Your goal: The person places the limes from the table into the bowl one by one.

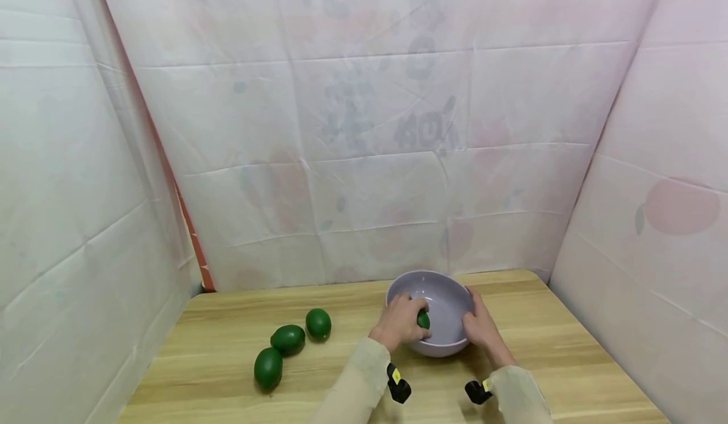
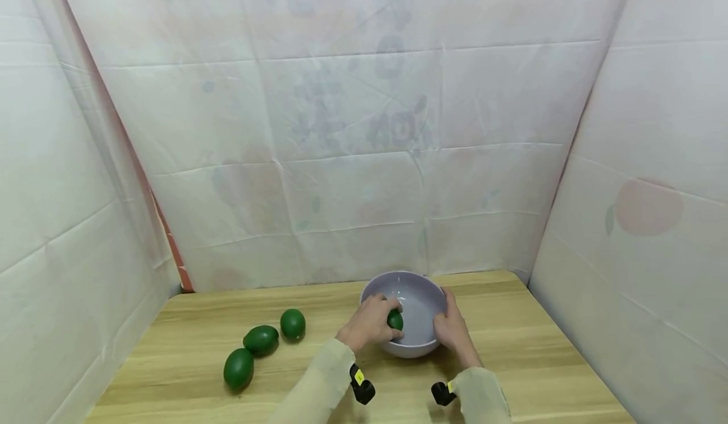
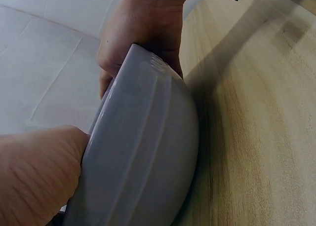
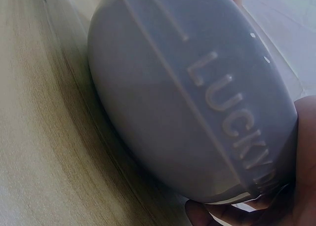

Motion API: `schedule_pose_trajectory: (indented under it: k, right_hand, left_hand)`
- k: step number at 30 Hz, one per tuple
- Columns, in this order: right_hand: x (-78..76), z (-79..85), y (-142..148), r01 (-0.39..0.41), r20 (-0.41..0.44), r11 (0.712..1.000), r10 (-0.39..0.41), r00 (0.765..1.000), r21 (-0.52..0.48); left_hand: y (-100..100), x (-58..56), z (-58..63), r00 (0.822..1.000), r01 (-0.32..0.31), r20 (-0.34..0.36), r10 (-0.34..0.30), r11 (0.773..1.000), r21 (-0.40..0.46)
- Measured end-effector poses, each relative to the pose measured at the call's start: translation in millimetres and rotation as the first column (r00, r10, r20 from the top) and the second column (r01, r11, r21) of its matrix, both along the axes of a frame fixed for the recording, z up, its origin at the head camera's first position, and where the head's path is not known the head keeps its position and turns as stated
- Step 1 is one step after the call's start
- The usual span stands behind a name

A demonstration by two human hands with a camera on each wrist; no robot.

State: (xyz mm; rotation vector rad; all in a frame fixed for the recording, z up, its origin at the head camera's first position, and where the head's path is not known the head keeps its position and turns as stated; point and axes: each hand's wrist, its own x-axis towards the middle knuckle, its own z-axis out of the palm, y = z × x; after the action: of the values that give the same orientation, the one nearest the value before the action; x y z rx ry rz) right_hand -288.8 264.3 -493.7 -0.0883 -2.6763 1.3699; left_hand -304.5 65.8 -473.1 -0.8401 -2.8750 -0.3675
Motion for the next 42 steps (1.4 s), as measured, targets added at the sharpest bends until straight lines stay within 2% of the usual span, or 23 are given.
schedule_pose_trajectory:
  k: [10,15,23,34,42]
  right_hand:
    - [0.0,1.9,0.2,-0.004,0.031,1.0,0.005,1.0,-0.011]
    - [1.0,2.8,0.6,-0.012,0.045,1.0,0.013,0.999,-0.015]
    - [1.7,11.1,1.2,-0.038,0.126,0.995,0.049,0.991,-0.092]
    - [-2.0,16.0,2.0,-0.032,0.204,0.997,0.046,0.978,-0.069]
    - [-7.6,7.6,2.2,-0.008,0.141,1.0,0.011,0.99,-0.024]
  left_hand:
    - [2.3,1.5,5.3,1.0,-0.016,0.023,0.017,0.999,-0.036]
    - [3.2,1.4,4.2,0.999,-0.018,0.044,0.02,0.999,-0.049]
    - [3.0,4.1,6.0,0.999,-0.023,0.027,0.025,0.998,-0.063]
    - [1.3,4.9,2.6,0.999,-0.021,0.026,0.023,0.998,-0.057]
    - [0.2,4.8,0.8,1.0,-0.011,-0.017,0.01,0.999,-0.047]
